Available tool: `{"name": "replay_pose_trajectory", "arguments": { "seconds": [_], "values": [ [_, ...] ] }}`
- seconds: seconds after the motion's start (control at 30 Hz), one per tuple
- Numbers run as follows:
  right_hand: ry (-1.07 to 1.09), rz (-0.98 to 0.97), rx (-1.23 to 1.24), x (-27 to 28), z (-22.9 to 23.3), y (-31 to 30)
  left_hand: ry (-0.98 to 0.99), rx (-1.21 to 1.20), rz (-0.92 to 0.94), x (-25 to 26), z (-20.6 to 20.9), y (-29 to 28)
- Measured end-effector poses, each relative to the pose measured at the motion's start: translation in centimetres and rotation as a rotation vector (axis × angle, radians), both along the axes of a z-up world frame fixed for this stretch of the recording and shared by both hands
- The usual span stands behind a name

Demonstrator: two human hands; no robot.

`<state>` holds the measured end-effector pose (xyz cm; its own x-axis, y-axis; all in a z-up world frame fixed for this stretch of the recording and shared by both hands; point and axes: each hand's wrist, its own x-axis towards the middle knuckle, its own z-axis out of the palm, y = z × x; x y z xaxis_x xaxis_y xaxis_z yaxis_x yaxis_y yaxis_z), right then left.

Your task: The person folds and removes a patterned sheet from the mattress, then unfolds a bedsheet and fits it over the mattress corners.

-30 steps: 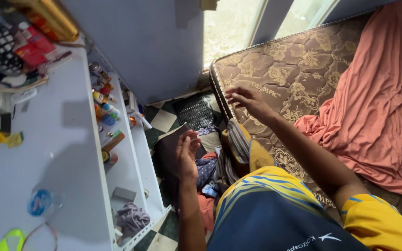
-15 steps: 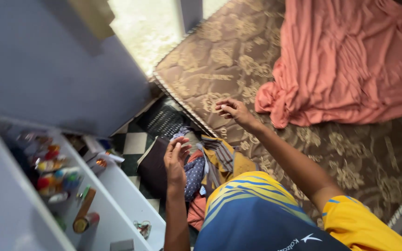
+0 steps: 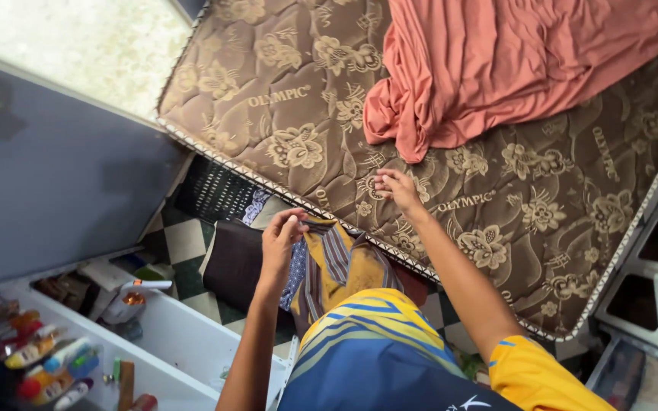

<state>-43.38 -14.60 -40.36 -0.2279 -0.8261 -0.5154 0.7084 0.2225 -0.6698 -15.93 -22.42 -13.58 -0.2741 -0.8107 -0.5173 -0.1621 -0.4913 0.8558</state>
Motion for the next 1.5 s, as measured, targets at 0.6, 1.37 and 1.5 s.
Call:
{"name": "replay_pose_trajectory", "arguments": {
  "seconds": [0.6, 1.37, 1.5],
  "values": [
    [0.224, -0.098, 0.265, -6.5, -5.3, -7.5, 0.033, 0.242, -0.221, -9.4, -8.0, -12.5],
    [0.853, 0.106, 0.686, -8.7, -15.6, -16.8, -0.323, 0.452, -0.337, -6.8, -18.5, -24.9],
    [0.750, -0.028, 0.730, -9.3, -15.5, -17.2, -0.319, 0.457, -0.296, -6.2, -19.0, -25.2]
  ]
}}
